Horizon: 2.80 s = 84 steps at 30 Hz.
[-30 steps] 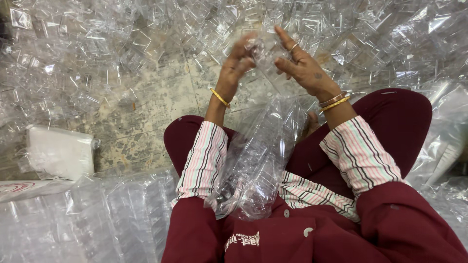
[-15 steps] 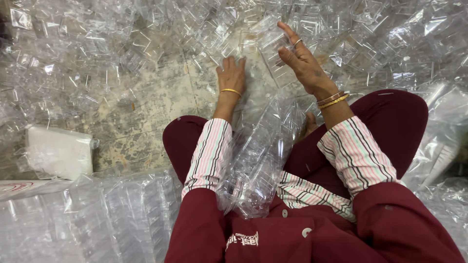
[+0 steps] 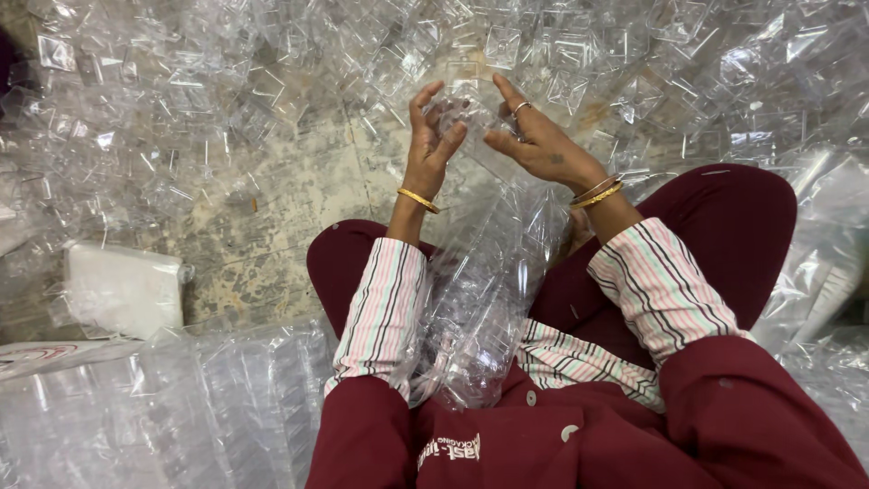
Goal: The person sits cross-legged on the floor and nests clear plastic containers one inside another by hand, pressing them together to form stacks. The person sets completed stacks aside and picks up more containers to continue nesting them.
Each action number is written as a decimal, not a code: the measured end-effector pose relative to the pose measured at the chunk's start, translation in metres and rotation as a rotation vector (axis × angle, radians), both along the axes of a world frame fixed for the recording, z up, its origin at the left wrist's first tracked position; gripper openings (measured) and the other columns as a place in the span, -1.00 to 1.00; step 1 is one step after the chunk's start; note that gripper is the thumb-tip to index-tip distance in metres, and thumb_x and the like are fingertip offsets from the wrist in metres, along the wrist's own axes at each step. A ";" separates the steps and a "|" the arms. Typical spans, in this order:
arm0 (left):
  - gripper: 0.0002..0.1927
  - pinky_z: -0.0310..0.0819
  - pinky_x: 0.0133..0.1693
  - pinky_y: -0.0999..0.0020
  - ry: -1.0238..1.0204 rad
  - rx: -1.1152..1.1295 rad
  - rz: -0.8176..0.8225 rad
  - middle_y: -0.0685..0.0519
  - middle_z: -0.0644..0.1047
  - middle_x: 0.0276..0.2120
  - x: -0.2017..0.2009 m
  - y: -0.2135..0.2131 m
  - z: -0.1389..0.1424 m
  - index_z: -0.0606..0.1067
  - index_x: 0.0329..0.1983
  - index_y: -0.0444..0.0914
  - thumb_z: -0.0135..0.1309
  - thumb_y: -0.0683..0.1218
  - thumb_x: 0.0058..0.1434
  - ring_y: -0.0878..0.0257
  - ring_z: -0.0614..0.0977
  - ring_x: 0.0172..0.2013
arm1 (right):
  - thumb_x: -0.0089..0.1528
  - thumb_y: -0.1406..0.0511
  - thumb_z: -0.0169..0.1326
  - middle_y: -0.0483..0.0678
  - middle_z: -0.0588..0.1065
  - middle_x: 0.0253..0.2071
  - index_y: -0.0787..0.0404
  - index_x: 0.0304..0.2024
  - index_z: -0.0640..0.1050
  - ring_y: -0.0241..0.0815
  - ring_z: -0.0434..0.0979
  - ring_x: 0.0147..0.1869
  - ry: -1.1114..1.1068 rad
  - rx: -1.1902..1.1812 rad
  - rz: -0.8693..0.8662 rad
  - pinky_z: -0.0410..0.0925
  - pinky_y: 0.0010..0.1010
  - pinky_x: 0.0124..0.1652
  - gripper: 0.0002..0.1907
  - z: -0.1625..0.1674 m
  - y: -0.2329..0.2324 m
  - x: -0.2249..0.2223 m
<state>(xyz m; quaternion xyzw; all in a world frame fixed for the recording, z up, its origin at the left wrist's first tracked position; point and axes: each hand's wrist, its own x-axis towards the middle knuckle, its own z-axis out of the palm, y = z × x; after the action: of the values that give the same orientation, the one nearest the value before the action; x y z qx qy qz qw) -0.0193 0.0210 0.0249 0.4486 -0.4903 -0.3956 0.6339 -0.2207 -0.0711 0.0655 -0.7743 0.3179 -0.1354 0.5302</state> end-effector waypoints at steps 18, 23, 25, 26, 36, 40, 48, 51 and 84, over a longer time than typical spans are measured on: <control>-0.06 0.47 0.00 -0.07 -1.062 0.718 0.531 -0.16 0.33 0.21 0.046 -0.013 -0.016 0.11 0.37 -0.28 0.35 -0.06 -0.01 -0.20 0.43 0.11 | 0.43 0.00 0.02 -0.16 0.44 0.06 0.31 0.39 0.31 -0.38 0.40 0.11 -0.392 0.258 -0.100 0.34 -0.48 0.13 -0.35 -0.010 -0.001 0.012; -0.23 0.47 0.11 0.04 -0.861 0.950 0.589 -0.23 0.36 0.14 0.064 -0.006 -0.013 0.22 0.29 -0.30 0.30 -0.15 0.04 -0.21 0.51 0.09 | 0.43 0.03 0.05 -0.17 0.42 -0.01 0.29 0.34 0.35 -0.39 0.37 0.02 -0.411 0.220 -0.116 0.35 -0.51 0.07 -0.40 0.004 -0.003 0.012; -0.29 0.47 0.08 0.05 -0.857 0.886 0.630 -0.22 0.37 0.11 0.063 -0.008 -0.007 0.29 0.27 -0.24 0.28 -0.20 0.02 -0.20 0.54 0.03 | 0.42 0.03 0.06 -0.16 0.41 -0.06 0.28 0.31 0.37 -0.38 0.37 -0.03 -0.404 0.221 -0.113 0.36 -0.50 0.01 -0.42 0.012 -0.006 0.010; -0.31 0.47 0.07 0.06 -0.854 0.854 0.649 -0.21 0.37 0.09 0.061 -0.010 -0.005 0.33 0.25 -0.21 0.27 -0.23 0.02 -0.19 0.55 0.00 | 0.42 0.03 0.06 -0.16 0.40 -0.10 0.28 0.30 0.39 -0.37 0.36 -0.08 -0.388 0.230 -0.110 0.36 -0.50 -0.04 -0.43 0.016 -0.008 0.009; -0.46 0.49 0.13 0.17 -0.906 -0.137 0.506 0.05 0.54 0.05 0.039 0.000 0.062 0.48 0.18 -0.10 0.08 -0.42 0.19 0.03 0.54 0.10 | 0.21 -0.14 0.22 0.11 0.47 0.01 0.28 0.24 0.46 0.09 0.54 -0.02 0.176 -0.469 -0.026 0.41 -0.11 -0.10 -0.21 0.035 -0.011 -0.009; -0.42 0.49 0.18 0.18 -1.109 -0.131 0.295 0.07 0.56 0.06 0.032 -0.002 0.062 0.54 0.12 -0.08 0.01 -0.46 0.12 0.05 0.53 0.11 | 0.17 -0.16 0.22 0.08 0.46 0.03 0.22 0.26 0.44 0.06 0.58 -0.11 0.225 -0.485 -0.008 0.41 -0.11 -0.08 -0.19 0.037 -0.009 -0.012; -0.03 0.29 0.41 -0.05 0.059 -0.211 0.432 0.01 0.27 0.17 0.009 -0.002 0.050 -0.08 0.56 -0.11 0.21 -0.21 0.19 0.12 0.43 0.14 | 0.24 -0.01 0.38 0.09 0.47 0.07 0.23 0.28 0.40 -0.03 0.60 0.07 -0.205 -0.665 -0.144 0.48 -0.22 0.01 -0.25 0.034 -0.001 -0.006; -0.02 0.44 0.25 -0.10 0.469 0.012 0.031 -0.04 0.32 0.02 -0.003 0.003 0.039 -0.16 0.57 -0.11 0.18 -0.05 0.23 0.11 0.48 0.00 | 0.20 -0.02 0.43 0.07 0.45 0.05 0.18 0.25 0.40 0.03 0.53 0.08 -0.168 -0.893 -0.238 0.45 -0.16 0.01 -0.24 0.032 0.012 0.002; 0.20 0.29 0.43 0.13 0.506 0.063 -0.174 -0.03 0.17 0.48 -0.013 0.017 0.019 -0.04 0.60 -0.13 0.20 -0.44 -0.12 0.06 0.24 0.48 | 0.41 0.48 0.06 -0.07 0.42 -0.12 0.30 -0.19 0.45 -0.36 0.36 -0.11 -0.396 -0.047 -0.324 0.32 -0.50 -0.07 -0.93 -0.001 0.004 0.002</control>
<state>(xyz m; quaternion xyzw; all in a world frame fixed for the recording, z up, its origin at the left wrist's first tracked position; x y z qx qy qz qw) -0.0319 0.0384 0.0438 0.3114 -0.3404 -0.5631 0.6856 -0.2184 -0.0671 0.0641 -0.6838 0.3244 -0.3746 0.5356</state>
